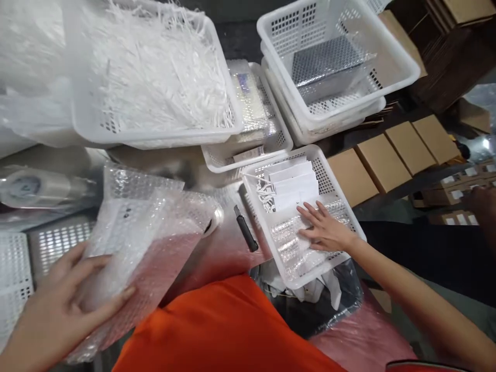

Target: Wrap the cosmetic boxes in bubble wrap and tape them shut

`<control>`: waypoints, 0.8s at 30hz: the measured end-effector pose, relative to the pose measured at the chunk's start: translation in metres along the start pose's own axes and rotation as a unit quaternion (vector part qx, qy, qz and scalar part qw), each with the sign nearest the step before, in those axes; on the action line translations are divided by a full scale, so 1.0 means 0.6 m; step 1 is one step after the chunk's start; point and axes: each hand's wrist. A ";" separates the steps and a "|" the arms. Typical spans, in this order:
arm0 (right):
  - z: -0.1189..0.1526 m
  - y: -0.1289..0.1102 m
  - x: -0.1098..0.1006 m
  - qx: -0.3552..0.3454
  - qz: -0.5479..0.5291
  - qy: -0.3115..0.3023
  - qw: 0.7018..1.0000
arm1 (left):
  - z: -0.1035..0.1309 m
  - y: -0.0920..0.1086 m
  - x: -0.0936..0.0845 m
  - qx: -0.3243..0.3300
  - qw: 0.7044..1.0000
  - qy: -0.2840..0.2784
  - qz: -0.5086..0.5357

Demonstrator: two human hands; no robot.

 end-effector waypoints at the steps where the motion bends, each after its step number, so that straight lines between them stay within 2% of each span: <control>1: -0.001 0.000 0.001 -0.009 -0.002 0.002 1.000 | 0.002 -0.001 0.001 -0.006 1.000 0.004 0.011; 5: -0.014 0.001 0.003 -0.034 -0.014 -0.001 0.999 | -0.003 0.013 -0.001 -0.010 1.000 0.016 0.020; 8: -0.019 -0.002 0.008 -0.018 -0.021 0.001 1.000 | -0.038 0.056 -0.009 0.007 0.999 0.038 0.004; 11: -0.027 -0.014 0.018 0.029 -0.048 0.035 0.998 | -0.104 0.144 -0.012 0.089 0.993 0.070 0.035; 14: -0.034 -0.049 0.034 0.089 -0.048 0.107 0.989 | -0.187 0.266 0.003 0.200 0.975 0.084 0.056; 16: -0.030 -0.090 0.047 0.129 -0.024 0.185 0.974 | -0.239 0.349 0.027 0.247 0.967 0.049 0.043; 19: -0.005 -0.170 0.073 0.199 -0.006 0.321 0.926 | -0.297 0.450 0.085 0.279 0.960 -0.029 -0.004; 21: 0.020 -0.225 0.096 0.265 -0.027 0.382 0.885 | -0.323 0.493 0.131 0.294 0.953 -0.072 -0.034; 24: 0.058 -0.293 0.140 0.369 -0.079 0.427 0.822 | -0.343 0.521 0.192 0.283 0.947 -0.141 -0.058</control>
Point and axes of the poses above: each hand's wrist, its own z-axis away from the middle knuckle, its own x-axis out of the palm, y = z × x, and after that the axes turned 5 degrees about x, right-handed
